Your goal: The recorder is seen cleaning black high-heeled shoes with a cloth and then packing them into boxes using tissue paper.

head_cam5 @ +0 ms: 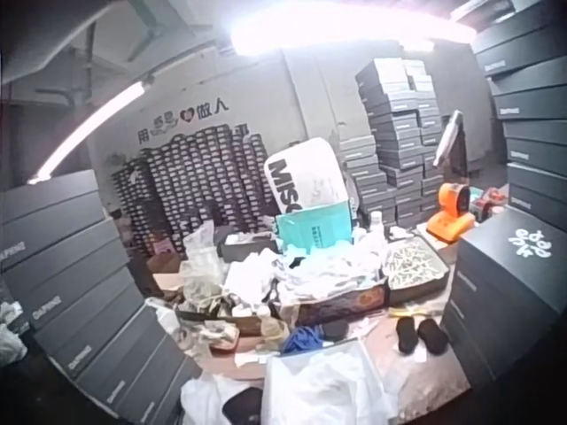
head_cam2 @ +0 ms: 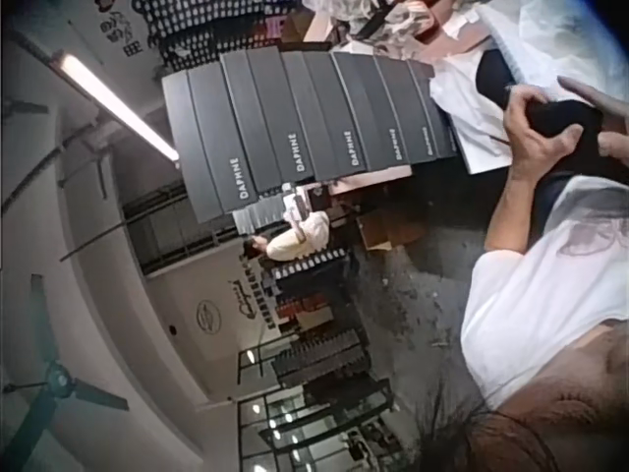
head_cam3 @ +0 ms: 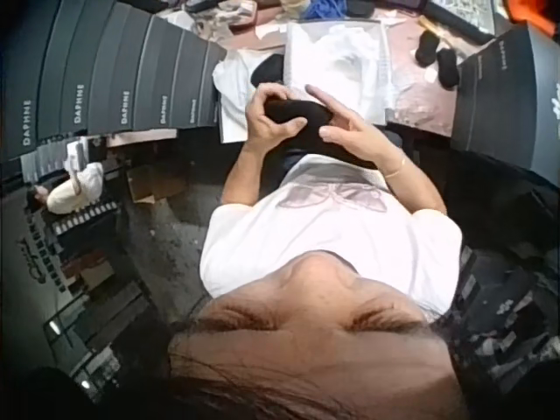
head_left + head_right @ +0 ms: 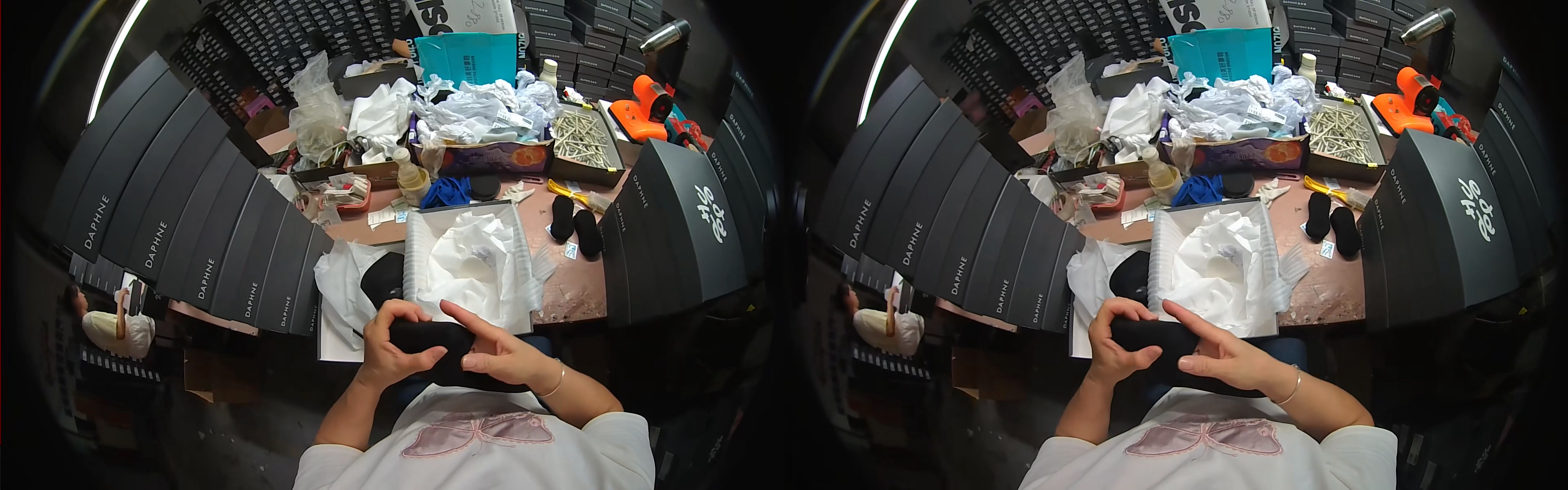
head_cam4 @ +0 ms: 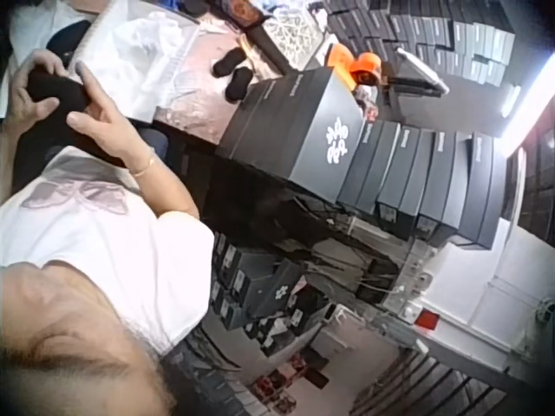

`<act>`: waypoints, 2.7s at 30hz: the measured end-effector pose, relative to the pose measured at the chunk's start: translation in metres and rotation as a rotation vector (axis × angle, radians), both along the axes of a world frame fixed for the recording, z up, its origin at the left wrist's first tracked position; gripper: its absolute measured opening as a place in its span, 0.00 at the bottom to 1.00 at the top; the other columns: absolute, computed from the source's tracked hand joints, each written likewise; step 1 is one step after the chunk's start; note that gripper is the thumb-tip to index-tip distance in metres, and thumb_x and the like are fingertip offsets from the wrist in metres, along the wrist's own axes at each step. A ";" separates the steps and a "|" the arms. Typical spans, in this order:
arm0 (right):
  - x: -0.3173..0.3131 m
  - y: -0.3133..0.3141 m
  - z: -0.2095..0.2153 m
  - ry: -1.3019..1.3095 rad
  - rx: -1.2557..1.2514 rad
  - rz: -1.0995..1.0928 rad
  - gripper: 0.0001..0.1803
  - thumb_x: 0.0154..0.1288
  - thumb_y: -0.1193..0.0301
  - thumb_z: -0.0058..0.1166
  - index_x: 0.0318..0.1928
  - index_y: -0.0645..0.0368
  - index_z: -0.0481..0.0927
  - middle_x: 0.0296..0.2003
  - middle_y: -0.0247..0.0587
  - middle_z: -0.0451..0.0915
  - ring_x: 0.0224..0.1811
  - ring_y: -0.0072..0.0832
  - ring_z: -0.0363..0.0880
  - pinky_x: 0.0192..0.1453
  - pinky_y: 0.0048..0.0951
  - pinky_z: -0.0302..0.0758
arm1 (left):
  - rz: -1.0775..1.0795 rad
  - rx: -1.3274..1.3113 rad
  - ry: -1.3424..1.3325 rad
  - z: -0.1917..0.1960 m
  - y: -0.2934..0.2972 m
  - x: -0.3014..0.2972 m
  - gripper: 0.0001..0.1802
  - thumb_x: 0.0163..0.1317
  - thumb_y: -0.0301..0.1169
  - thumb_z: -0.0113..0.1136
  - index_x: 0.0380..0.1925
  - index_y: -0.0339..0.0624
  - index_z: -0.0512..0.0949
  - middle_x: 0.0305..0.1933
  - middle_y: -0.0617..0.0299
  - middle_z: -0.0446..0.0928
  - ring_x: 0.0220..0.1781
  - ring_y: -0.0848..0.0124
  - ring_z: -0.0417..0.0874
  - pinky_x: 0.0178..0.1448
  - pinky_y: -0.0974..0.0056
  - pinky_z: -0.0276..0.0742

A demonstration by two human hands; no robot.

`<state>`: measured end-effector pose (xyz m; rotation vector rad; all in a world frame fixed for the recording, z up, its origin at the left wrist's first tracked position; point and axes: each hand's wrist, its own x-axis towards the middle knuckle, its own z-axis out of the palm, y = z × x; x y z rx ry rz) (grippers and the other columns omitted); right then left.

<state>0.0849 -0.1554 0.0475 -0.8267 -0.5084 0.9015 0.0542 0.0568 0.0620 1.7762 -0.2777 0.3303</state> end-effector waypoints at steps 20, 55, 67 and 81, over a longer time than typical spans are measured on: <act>-0.050 -0.012 -0.062 0.842 0.661 0.866 0.35 0.66 0.49 0.54 0.54 0.72 0.69 0.18 0.40 0.72 0.07 0.11 0.59 0.10 0.10 0.54 | -0.276 0.089 -0.486 -0.008 -0.025 -0.019 0.42 0.34 0.50 0.83 0.40 0.38 0.67 0.41 0.46 0.77 0.43 0.53 0.82 0.50 0.45 0.79; -0.009 0.068 -0.052 -1.111 -0.667 -0.100 0.43 0.73 0.43 0.28 0.26 0.72 0.82 0.34 0.66 0.79 0.74 0.66 0.32 0.70 0.71 0.38 | -0.023 -0.110 0.586 -0.031 0.051 0.024 0.26 0.63 0.48 0.63 0.47 0.38 0.68 0.43 0.60 0.73 0.46 0.76 0.73 0.49 0.70 0.72; 0.008 0.029 -0.019 -1.165 -0.417 0.041 0.30 0.71 0.51 0.44 0.64 0.61 0.68 0.64 0.58 0.65 0.72 0.57 0.51 0.70 0.62 0.52 | 0.510 -1.250 0.481 -0.073 0.010 -0.028 0.47 0.57 0.72 0.44 0.57 0.40 0.71 0.52 0.52 0.77 0.50 0.58 0.80 0.56 0.54 0.77; 0.066 -0.004 -0.045 -0.922 -0.870 -0.757 0.05 0.58 0.79 0.58 0.34 0.62 0.76 0.33 0.44 0.79 0.39 0.36 0.80 0.47 0.37 0.73 | 0.173 -1.296 0.755 -0.051 -0.002 -0.005 0.35 0.63 0.58 0.54 0.58 0.41 0.72 0.54 0.59 0.77 0.52 0.65 0.79 0.58 0.59 0.76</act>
